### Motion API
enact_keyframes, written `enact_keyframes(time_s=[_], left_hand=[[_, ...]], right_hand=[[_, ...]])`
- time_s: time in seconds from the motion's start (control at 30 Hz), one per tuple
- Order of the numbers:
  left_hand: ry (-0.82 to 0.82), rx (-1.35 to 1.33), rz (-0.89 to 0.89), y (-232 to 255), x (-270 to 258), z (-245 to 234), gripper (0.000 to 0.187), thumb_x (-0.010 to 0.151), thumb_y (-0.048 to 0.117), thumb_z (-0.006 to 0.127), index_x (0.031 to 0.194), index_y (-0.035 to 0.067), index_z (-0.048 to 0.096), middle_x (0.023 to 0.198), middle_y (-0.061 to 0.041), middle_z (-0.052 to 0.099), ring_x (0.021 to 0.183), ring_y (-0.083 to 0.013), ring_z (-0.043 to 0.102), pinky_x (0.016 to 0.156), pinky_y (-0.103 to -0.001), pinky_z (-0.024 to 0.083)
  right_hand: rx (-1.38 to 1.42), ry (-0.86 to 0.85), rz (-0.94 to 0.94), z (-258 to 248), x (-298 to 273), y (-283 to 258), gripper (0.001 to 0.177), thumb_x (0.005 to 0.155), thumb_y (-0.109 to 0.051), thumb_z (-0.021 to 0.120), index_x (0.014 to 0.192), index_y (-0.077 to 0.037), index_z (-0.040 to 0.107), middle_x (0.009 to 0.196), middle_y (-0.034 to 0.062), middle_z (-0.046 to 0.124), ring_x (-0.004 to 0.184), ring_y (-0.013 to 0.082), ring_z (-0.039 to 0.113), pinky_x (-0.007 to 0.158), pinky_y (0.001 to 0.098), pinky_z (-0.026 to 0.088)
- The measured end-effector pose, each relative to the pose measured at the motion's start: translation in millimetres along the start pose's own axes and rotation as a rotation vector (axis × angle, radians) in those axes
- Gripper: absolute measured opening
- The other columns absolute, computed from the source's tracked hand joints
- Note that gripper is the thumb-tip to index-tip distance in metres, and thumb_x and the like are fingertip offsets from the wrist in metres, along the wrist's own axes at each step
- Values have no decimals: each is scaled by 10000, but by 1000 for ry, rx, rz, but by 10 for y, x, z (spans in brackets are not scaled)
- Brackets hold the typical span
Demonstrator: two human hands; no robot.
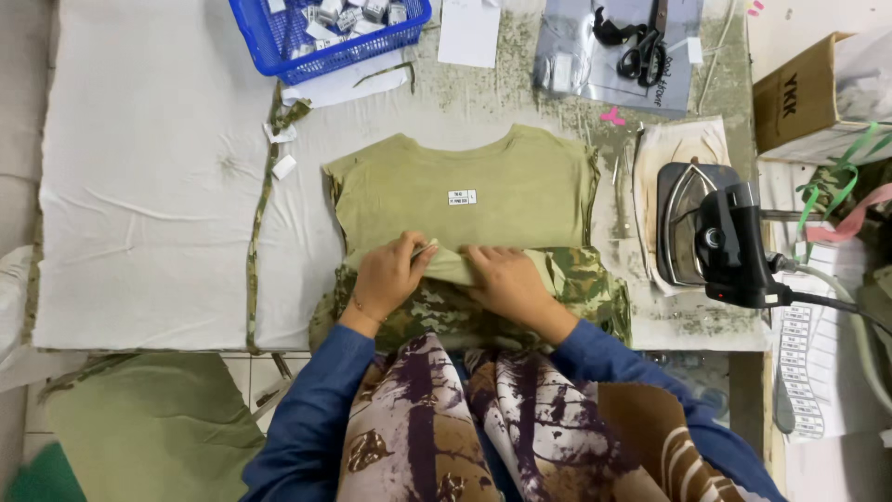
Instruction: The person irons a green t-shirt on a table, repeatedly placing small white labels on the garment and pressing them with an iron. The person handles the t-shirt and the iron throughout the process.
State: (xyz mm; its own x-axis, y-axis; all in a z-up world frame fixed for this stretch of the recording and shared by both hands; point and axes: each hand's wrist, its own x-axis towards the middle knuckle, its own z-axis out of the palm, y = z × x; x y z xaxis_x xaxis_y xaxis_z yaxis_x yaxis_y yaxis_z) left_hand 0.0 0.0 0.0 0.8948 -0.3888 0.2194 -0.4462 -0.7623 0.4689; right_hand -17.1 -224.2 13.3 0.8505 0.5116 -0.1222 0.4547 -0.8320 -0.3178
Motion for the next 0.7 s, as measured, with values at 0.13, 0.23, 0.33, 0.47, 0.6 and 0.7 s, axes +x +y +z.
enact_keyframes(time_s=[0.13, 0.23, 0.33, 0.47, 0.6, 0.7], left_hand=[[-106, 192, 42, -227, 52, -409, 310, 950, 548, 506, 966, 242, 550, 672, -6, 641, 626, -192, 685, 538, -307, 533], [-363, 134, -247, -502, 340, -511, 426, 825, 574, 632, 1036, 204, 608, 838, -116, 715, 815, -356, 697, 739, -448, 556], [-286, 131, -361, -991, 711, -169, 492, 930, 581, 600, 816, 102, 602, 692, -131, 655, 696, -314, 677, 634, -372, 506], [-233, 73, -498, -1452, 1051, 404, 320, 947, 482, 613, 1145, 233, 647, 1072, -53, 709, 1030, -266, 678, 847, -411, 530], [-33, 309, -301, -1341, 1065, 388, 208, 956, 490, 620, 1023, 296, 656, 905, 80, 693, 783, -129, 701, 670, -263, 545], [-15, 328, -251, -1519, 1045, 627, 282, 961, 524, 570, 1012, 255, 637, 884, 24, 681, 780, -190, 700, 666, -337, 569]], right_hand=[[24, -367, 275, -205, -78, 1048, 328, 852, -374, 650, 1137, -212, 634, 865, 76, 722, 910, 345, 697, 776, 471, 539], [256, -418, 502, -637, 92, 1555, 525, 775, -494, 718, 1161, -138, 698, 1113, 200, 720, 1121, 411, 638, 979, 496, 478], [618, -78, 491, -280, 468, 2013, 250, 799, -285, 784, 893, -80, 676, 759, 143, 718, 791, 313, 686, 843, 369, 464], [680, 118, 655, 723, 957, 2372, 441, 884, -355, 727, 1193, -69, 595, 1030, 104, 571, 940, 271, 546, 829, 410, 429], [-142, 331, 494, 375, 866, 1958, 172, 960, -153, 564, 1107, -153, 475, 973, 54, 554, 542, 274, 626, 484, 396, 523], [-241, 330, 514, 493, 891, 2004, 108, 1016, -232, 483, 1050, -129, 482, 963, 45, 536, 578, 268, 653, 476, 378, 526]])
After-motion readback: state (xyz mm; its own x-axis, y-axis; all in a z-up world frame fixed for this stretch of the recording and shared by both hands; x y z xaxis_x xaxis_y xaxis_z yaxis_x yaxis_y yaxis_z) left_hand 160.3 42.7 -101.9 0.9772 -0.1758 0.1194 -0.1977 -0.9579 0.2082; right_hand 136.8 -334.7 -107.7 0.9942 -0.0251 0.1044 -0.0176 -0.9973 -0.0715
